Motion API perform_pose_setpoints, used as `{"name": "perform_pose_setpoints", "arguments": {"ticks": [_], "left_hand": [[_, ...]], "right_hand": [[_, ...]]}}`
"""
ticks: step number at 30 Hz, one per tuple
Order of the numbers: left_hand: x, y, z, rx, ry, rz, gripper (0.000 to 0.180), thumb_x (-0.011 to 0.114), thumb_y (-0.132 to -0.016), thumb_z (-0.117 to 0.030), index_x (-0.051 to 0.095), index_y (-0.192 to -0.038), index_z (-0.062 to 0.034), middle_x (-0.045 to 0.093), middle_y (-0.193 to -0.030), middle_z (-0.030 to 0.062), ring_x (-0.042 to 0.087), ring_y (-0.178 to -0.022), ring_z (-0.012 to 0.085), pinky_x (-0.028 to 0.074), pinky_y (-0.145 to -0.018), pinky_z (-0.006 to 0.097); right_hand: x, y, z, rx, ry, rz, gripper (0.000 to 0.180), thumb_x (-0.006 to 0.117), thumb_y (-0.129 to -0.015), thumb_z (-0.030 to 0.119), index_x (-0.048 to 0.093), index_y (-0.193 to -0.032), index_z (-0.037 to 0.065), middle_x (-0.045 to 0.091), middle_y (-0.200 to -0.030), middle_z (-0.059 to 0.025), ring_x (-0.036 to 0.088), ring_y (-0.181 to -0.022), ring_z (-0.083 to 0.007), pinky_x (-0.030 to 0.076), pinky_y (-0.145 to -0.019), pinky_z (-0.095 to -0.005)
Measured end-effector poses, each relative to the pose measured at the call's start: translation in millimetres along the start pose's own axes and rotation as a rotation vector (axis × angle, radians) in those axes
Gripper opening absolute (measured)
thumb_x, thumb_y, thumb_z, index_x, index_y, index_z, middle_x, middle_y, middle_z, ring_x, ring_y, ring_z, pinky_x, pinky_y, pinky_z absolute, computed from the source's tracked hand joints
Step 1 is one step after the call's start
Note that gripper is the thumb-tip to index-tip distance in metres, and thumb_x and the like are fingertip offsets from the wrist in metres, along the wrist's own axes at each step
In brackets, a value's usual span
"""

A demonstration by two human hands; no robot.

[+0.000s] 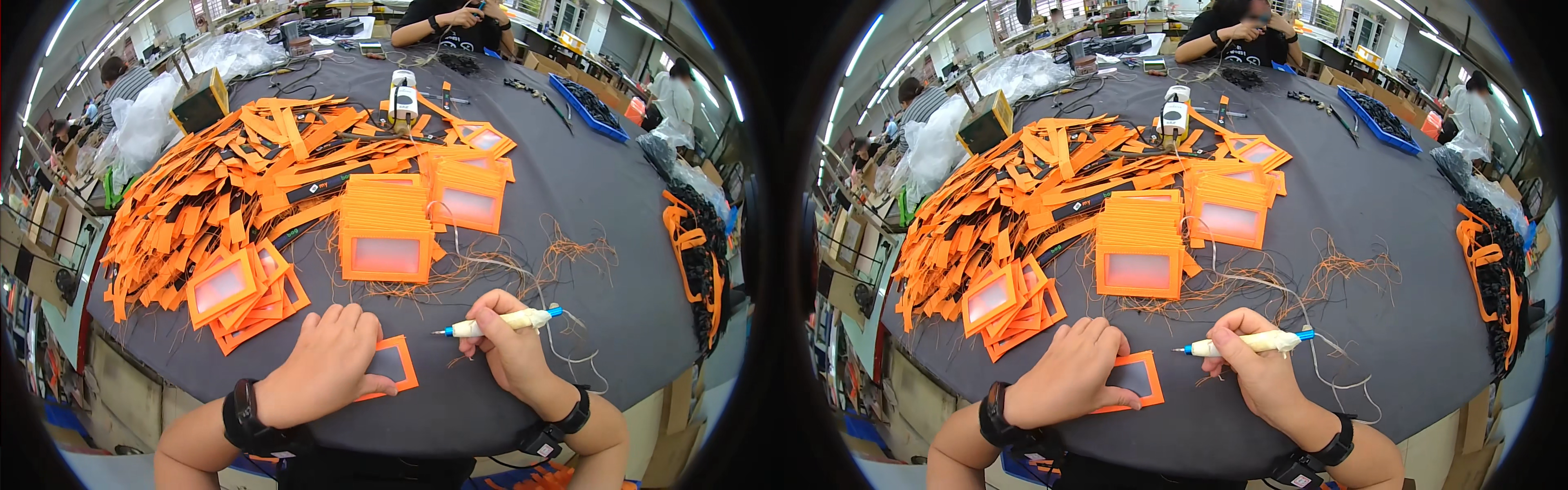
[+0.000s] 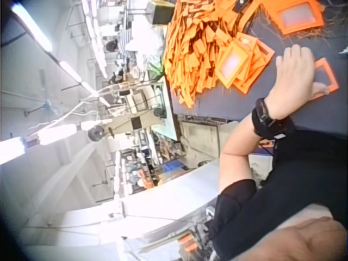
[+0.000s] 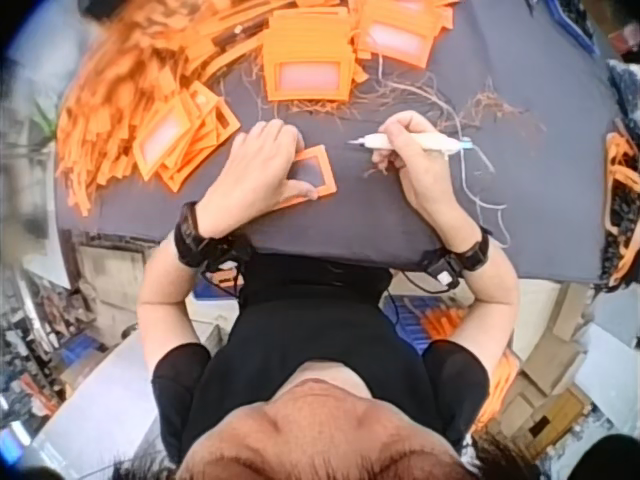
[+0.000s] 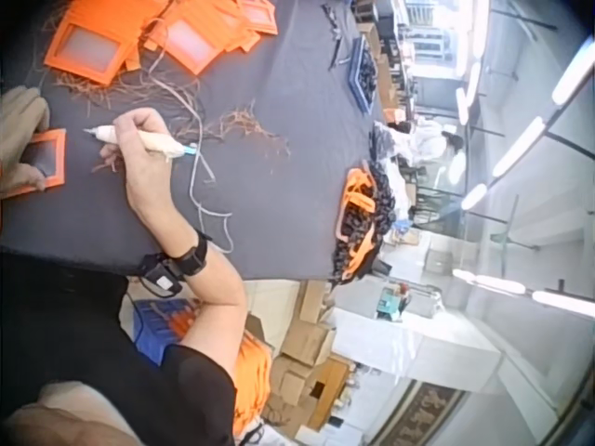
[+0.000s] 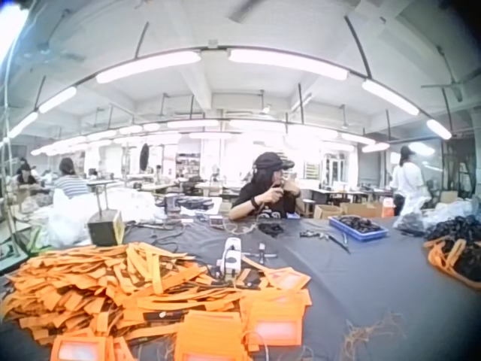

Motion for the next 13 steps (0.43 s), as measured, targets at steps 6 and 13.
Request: {"name": "perform_pose_setpoints", "arguments": {"ticks": [6,13], "left_hand": [[-5,-18,-1,-0.033,0.344,0.104,0.043,0.076,-0.078,-0.024,0.050,-0.102,0.0007,0.061,-0.086,0.0131,0.060,-0.081,0.0278,0.044,-0.071,0.035],[3,-43,2,-0.029,0.737,0.186,0.031,0.062,-0.091,-0.019,0.057,-0.116,-0.0012,0.067,-0.095,0.0128,0.064,-0.089,0.0184,0.048,-0.078,0.026]], "right_hand": [[-5,-3,-1,-0.044,-0.192,0.092,0.019,0.057,-0.095,0.021,0.056,-0.097,0.002,0.064,-0.080,-0.0089,0.063,-0.068,-0.0143,0.051,-0.063,-0.0262],[-5,2,21,-0.288,0.299,0.071,0.042,0.053,-0.097,0.031,0.048,-0.124,0.000,0.067,-0.091,-0.0170,0.067,-0.075,-0.0205,0.055,-0.072,-0.0299]]}}
Point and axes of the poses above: each hand's wrist, its own y-axis away from the middle knuckle, its own x-axis out of the palm, z = x × y, the point moved 4 cm from there along -y, towards the middle knuckle
